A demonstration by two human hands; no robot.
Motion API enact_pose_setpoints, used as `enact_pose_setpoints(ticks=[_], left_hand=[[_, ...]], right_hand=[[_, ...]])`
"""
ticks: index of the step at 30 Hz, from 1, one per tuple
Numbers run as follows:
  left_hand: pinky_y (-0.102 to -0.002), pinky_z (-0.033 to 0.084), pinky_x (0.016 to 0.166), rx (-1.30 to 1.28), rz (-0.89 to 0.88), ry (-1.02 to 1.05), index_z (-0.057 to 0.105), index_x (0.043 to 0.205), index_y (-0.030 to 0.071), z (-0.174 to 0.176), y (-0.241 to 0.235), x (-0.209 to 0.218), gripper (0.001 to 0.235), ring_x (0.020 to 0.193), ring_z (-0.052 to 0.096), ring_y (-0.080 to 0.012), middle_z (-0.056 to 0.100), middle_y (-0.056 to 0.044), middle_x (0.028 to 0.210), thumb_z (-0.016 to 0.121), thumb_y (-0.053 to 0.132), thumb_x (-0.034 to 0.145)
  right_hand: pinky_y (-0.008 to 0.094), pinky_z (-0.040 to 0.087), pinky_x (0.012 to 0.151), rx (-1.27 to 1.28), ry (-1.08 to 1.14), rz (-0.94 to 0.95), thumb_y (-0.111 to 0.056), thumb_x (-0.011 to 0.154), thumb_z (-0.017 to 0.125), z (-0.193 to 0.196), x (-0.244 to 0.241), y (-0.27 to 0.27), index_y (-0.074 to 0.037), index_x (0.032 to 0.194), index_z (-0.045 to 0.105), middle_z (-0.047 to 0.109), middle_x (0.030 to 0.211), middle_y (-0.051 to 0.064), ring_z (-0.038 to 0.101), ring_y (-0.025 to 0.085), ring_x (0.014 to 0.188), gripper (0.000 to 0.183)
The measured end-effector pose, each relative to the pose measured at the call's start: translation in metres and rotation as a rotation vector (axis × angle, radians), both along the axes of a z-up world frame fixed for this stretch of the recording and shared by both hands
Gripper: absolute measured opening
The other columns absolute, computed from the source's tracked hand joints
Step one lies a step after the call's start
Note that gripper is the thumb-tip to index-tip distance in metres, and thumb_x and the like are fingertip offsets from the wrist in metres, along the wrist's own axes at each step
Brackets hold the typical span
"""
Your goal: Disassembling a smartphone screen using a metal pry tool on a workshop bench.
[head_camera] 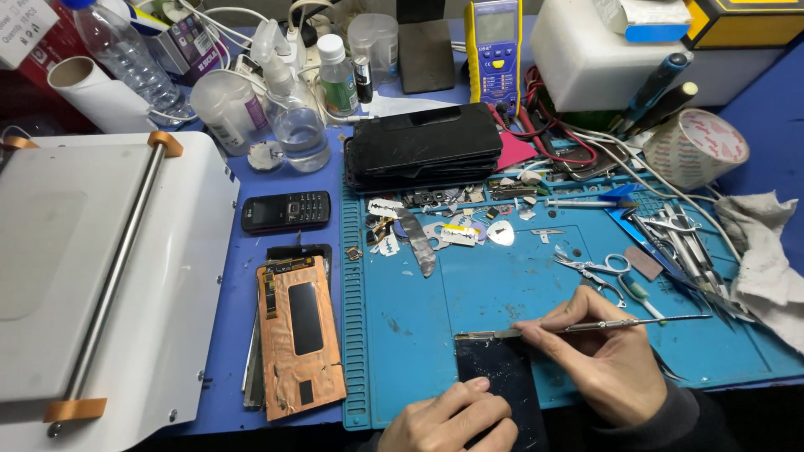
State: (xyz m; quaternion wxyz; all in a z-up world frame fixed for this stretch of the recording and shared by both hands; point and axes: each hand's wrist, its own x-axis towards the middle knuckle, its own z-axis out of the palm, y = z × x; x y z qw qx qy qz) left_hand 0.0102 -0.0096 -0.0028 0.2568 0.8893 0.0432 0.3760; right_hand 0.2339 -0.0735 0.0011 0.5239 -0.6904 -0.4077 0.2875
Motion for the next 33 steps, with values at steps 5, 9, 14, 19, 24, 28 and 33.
enact_pose_setpoints(ticks=[5,9,14,19,24,28,33], left_hand=[[-0.038,0.063,0.096,0.018,-0.004,-0.007,0.068,0.086,0.003,-0.0018,0.0007,-0.0001,0.009,0.086,0.066,-0.0191,0.068,-0.009,0.095,0.068,-0.004,0.092],[-0.037,0.063,0.095,0.032,-0.005,-0.024,0.068,0.086,0.002,-0.0024,0.0010,-0.0002,0.009,0.085,0.066,-0.0195,0.067,-0.010,0.095,0.068,-0.005,0.092],[-0.036,0.064,0.093,0.064,-0.004,-0.027,0.069,0.088,0.002,-0.0052,0.0017,0.0001,0.009,0.085,0.066,-0.0201,0.067,-0.011,0.095,0.070,-0.007,0.090],[-0.035,0.065,0.090,0.085,0.018,-0.018,0.070,0.088,0.003,-0.0081,0.0009,0.0002,0.009,0.085,0.067,-0.0198,0.069,-0.010,0.095,0.071,-0.006,0.089],[-0.035,0.065,0.089,0.081,0.014,-0.026,0.070,0.087,0.002,-0.0073,0.0014,0.0007,0.010,0.084,0.066,-0.0196,0.069,-0.011,0.094,0.071,-0.007,0.090],[-0.036,0.065,0.092,0.072,0.011,-0.024,0.070,0.088,0.002,-0.0076,0.0016,0.0004,0.009,0.086,0.067,-0.0199,0.069,-0.010,0.096,0.071,-0.006,0.090],[-0.037,0.065,0.091,0.081,0.006,-0.037,0.070,0.088,0.002,-0.0087,0.0019,0.0005,0.009,0.085,0.067,-0.0200,0.069,-0.011,0.095,0.071,-0.006,0.090]], right_hand=[[0.029,0.071,0.061,-0.036,0.003,0.008,0.000,0.072,0.088,0.0016,-0.0030,0.0007,-0.001,0.071,0.063,0.087,0.075,0.016,0.089,0.023,0.069,0.025],[0.030,0.072,0.064,-0.014,0.001,-0.011,-0.001,0.072,0.087,0.0031,-0.0038,0.0024,-0.002,0.072,0.061,0.087,0.077,0.017,0.089,0.024,0.071,0.026],[0.029,0.071,0.062,-0.030,-0.007,-0.009,0.000,0.071,0.088,0.0014,-0.0014,0.0010,-0.001,0.071,0.063,0.087,0.075,0.017,0.088,0.024,0.069,0.025],[0.029,0.068,0.057,-0.043,-0.014,-0.005,-0.002,0.070,0.089,0.0019,-0.0041,0.0017,0.000,0.071,0.065,0.085,0.072,0.016,0.084,0.022,0.062,0.024],[0.031,0.072,0.063,-0.016,0.005,-0.006,0.000,0.071,0.088,-0.0003,-0.0007,0.0015,-0.001,0.073,0.061,0.086,0.076,0.017,0.089,0.025,0.071,0.027],[0.029,0.070,0.059,-0.053,-0.049,-0.001,-0.002,0.070,0.089,0.0022,-0.0020,0.0011,0.000,0.071,0.065,0.085,0.073,0.015,0.087,0.022,0.065,0.025],[0.029,0.069,0.060,-0.038,-0.014,-0.006,0.000,0.071,0.088,0.0042,-0.0062,0.0027,0.000,0.070,0.065,0.085,0.073,0.016,0.086,0.023,0.065,0.024]])
